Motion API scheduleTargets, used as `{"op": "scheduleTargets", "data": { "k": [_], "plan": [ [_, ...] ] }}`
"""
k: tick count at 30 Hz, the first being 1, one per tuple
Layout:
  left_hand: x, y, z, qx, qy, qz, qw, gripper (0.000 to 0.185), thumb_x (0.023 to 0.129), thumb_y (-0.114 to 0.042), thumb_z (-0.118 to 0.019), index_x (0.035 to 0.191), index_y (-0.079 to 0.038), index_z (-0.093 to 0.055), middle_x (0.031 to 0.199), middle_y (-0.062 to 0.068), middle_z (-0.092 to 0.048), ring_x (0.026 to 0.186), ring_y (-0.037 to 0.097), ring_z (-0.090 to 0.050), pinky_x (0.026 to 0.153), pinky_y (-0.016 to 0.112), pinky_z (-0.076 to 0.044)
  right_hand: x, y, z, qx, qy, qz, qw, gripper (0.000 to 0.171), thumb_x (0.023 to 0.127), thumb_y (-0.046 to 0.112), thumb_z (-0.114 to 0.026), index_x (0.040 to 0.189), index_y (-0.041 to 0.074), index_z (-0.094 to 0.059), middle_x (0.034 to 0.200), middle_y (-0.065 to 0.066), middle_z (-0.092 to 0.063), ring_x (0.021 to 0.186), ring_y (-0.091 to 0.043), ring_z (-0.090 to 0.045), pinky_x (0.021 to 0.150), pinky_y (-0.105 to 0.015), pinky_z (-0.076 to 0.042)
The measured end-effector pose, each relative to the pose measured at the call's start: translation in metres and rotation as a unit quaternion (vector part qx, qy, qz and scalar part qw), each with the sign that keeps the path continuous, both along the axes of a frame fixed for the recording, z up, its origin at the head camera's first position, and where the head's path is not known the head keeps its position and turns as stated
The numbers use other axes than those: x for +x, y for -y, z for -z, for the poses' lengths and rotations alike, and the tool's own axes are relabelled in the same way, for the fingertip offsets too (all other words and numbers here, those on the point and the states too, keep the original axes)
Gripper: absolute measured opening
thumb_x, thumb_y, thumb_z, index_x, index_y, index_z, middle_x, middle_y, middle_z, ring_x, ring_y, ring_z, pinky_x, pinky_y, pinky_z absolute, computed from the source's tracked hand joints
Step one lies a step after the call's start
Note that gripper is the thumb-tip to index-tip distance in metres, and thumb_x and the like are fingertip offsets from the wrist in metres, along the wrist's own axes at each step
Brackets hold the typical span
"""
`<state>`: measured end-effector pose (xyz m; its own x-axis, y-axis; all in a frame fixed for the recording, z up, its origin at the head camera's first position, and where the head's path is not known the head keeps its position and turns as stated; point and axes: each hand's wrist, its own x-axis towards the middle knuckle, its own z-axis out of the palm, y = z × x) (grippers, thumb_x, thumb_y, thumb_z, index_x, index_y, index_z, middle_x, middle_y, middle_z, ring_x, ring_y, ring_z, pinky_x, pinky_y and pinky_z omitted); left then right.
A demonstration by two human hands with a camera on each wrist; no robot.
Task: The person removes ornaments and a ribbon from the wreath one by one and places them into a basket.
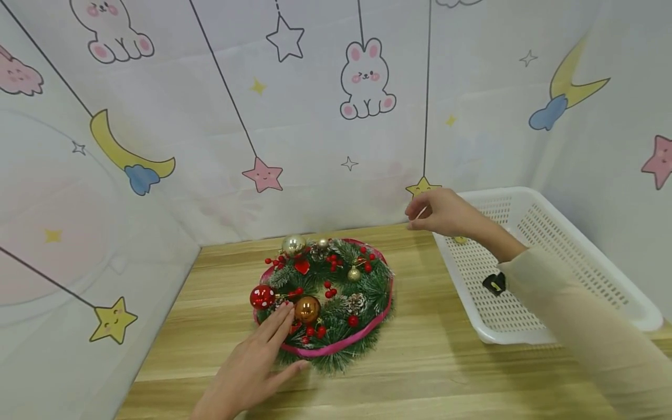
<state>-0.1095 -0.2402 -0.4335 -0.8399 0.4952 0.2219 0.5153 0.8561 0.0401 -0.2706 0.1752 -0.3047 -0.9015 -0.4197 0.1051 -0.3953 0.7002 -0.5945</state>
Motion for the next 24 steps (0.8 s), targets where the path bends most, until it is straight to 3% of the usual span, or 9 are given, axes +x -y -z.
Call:
{"op": "scheduleTargets", "data": {
  "k": [7,18,24],
  "plan": [
    [-0.001,0.0,0.0,0.006,0.008,-0.003,0.9999,0.091,0.097,-0.066,-0.062,0.162,-0.006,-0.04,0.171,0.01,-0.037,0.154,0.03,-0.045,0.109,0.046,-0.057,0.005,0.025,-0.004,-0.016,-0.017,-0.035,0.999,0.019,0.096,0.018,-0.078,0.111,0.006,-0.077,0.108,-0.012,-0.078,0.101,-0.028,-0.078,0.085,-0.043,-0.064],
    [0.0,0.001,0.001,0.008,0.014,-0.005,0.9999,0.091,0.097,-0.066,-0.063,0.162,-0.006,-0.041,0.171,0.011,-0.037,0.154,0.03,-0.044,0.108,0.046,-0.057,0.019,0.072,-0.007,-0.018,-0.006,-0.091,0.996,0.017,0.095,0.019,-0.08,0.107,0.008,-0.077,0.105,-0.009,-0.078,0.1,-0.024,-0.078,0.087,-0.039,-0.064],
    [0.0,0.001,0.0,0.009,0.017,-0.006,0.9998,0.091,0.097,-0.068,-0.061,0.162,-0.007,-0.04,0.171,0.01,-0.037,0.154,0.03,-0.044,0.108,0.046,-0.057,0.023,0.092,-0.001,-0.021,-0.004,-0.133,0.991,0.018,0.095,0.02,-0.079,0.108,0.008,-0.077,0.107,-0.008,-0.079,0.096,-0.02,-0.078,0.085,-0.035,-0.065]
  ]
}}
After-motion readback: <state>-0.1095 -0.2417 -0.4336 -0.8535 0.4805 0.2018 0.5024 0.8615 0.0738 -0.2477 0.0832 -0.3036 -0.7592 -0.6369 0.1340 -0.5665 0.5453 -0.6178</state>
